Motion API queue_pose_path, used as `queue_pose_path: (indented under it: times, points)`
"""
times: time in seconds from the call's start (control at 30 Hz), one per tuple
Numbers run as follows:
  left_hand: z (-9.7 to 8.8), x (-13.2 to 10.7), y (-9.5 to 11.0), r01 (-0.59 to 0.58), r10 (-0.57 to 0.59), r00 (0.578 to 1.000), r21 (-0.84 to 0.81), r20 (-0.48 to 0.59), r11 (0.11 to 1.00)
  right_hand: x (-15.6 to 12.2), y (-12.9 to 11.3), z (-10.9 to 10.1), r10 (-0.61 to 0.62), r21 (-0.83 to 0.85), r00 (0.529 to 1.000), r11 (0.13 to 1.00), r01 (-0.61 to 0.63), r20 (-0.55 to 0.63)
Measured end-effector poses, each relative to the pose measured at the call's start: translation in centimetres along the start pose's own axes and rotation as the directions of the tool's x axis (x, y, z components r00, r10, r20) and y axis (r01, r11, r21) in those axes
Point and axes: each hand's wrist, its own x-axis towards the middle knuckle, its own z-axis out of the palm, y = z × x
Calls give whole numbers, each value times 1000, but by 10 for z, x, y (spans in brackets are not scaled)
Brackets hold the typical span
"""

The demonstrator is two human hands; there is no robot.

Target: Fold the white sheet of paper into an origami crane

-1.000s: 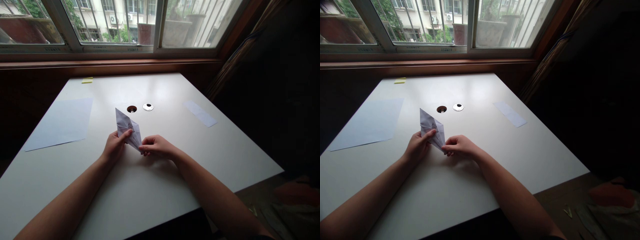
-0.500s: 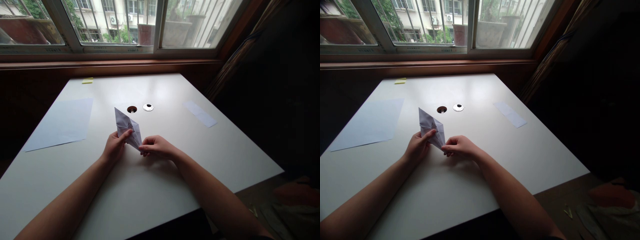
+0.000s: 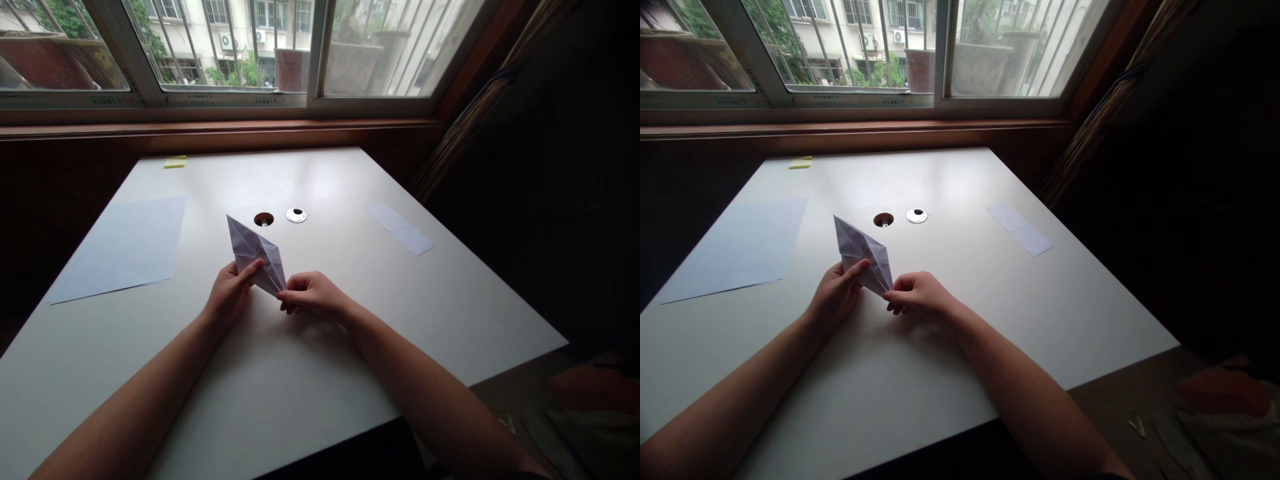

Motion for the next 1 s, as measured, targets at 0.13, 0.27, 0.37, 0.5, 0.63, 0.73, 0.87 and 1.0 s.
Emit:
queue_pose_path:
  times: [0.13,0.27,0.37,0.5,0.63,0.73,0.87,1.0]
  points:
    - [0,1,2,-59,59,998,14,26,998,0,1,-2,-33,-65,997,997,28,-71]
    - [-1,5,0,-142,144,986,27,-80,990,2,2,-6,-231,-364,943,922,134,-238]
    - [-3,6,-3,-192,203,970,91,-133,977,3,3,-8,-380,-575,875,804,152,-300]
    - [-3,2,-5,-163,165,986,210,7,964,1,5,-6,-537,-740,800,646,187,-267]
    - [-2,-3,-3,-122,78,983,269,168,955,-1,7,-2,-628,-866,762,458,200,-156]
    - [-3,-2,-3,-89,51,985,229,168,969,-1,10,1,-696,-912,714,335,237,-70]
    - [-4,2,-2,-24,0,989,163,146,986,0,14,1,-802,-938,597,214,274,-9]
    - [-3,1,0,33,-49,985,96,168,995,-1,13,3,-842,-947,536,119,298,63]
